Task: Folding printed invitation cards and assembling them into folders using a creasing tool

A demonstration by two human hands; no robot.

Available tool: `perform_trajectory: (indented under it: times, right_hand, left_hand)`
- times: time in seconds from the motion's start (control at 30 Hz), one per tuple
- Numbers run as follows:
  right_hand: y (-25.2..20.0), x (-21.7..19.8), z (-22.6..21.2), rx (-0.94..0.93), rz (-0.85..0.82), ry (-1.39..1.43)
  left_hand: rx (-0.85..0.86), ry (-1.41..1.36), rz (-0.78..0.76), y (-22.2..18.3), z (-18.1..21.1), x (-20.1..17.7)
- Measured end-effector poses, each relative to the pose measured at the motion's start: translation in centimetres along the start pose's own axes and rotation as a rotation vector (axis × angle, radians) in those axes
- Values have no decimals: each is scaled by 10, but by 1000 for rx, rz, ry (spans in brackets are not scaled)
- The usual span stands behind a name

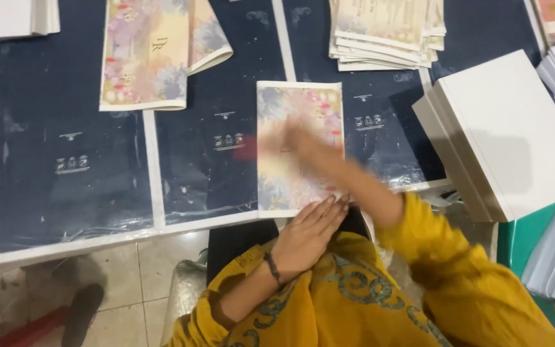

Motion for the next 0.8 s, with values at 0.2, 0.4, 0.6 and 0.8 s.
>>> perform_trajectory:
  times: [0.2,0.4,0.6,0.8]
  right_hand:
    - [51,-20,47,-861,469,-437]
    - [-77,-9,99,-660,572,-370]
    - [-65,-76,131,-514,602,-227]
    - [-125,-50,115,-151,471,165]
  left_hand:
    - [-13,-142,-15,-1,-3,-6]
    - [-49,-175,-27,0,-28,-37]
    - [-196,-159,14,4,-42,-77]
    - [-238,-162,187,14,-37,-89]
Point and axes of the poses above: each hand's wrist, its own y-axis towards the middle knuckle, its own x-axis out of the palm, z = x × y, the point moved 7 cm from there along y, towards the middle knuckle, and after that the axes turned 12 degrees about -x, right-handed, at the moved point
